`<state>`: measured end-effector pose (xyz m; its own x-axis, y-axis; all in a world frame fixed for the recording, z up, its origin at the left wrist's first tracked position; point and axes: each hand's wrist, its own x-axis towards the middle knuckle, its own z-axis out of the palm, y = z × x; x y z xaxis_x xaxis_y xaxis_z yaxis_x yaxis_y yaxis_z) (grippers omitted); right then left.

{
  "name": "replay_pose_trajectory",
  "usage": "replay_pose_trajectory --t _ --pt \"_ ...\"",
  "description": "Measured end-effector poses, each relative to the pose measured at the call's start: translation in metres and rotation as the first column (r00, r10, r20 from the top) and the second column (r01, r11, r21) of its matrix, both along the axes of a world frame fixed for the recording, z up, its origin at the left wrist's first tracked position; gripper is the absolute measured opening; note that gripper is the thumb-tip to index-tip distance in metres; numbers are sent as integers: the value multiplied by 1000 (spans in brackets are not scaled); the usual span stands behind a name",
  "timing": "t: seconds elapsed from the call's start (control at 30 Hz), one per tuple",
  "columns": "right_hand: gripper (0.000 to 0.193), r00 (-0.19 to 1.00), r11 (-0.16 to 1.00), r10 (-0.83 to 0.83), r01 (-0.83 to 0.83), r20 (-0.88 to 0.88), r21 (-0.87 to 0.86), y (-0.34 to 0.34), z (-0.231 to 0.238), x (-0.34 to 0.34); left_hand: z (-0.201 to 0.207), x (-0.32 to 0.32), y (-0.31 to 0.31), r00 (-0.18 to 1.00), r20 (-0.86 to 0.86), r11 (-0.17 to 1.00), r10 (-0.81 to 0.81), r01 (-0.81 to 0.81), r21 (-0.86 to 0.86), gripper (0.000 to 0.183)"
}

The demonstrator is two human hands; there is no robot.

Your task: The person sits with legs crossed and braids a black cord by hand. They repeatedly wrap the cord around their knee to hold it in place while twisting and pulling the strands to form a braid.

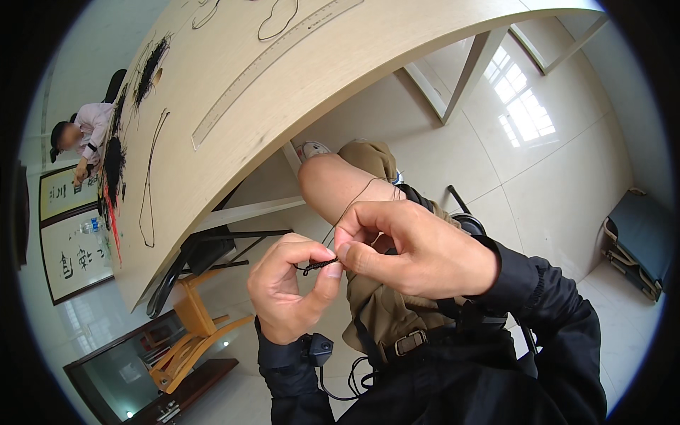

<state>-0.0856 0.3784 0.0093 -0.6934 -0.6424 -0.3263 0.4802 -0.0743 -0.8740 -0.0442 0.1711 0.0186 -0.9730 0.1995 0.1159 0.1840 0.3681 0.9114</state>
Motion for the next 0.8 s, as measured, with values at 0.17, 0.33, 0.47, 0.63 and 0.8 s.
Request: replay_pose_trajectory --t 0.17,0.33,0.47,0.63,0.8 --pt "16 996 995 -92 92 7 -46 0 -5 2 0 1 -2 999 8 999 47 -47 13 17" --pt "18 989 998 -58 55 -139 -25 -2 -4 3 0 1 -3 998 -21 998 63 -63 -13 18" --pt "18 991 997 -76 75 -110 -8 -1 -2 3 1 -1 0 998 -34 998 58 -58 -23 18" --pt "19 987 998 -44 51 -153 44 -1 0 2 1 -2 0 996 -77 997 46 -51 -59 19" --pt "18 984 995 -96 101 -152 24 -1 -1 3 6 -2 0 997 -57 994 58 -63 -85 17"
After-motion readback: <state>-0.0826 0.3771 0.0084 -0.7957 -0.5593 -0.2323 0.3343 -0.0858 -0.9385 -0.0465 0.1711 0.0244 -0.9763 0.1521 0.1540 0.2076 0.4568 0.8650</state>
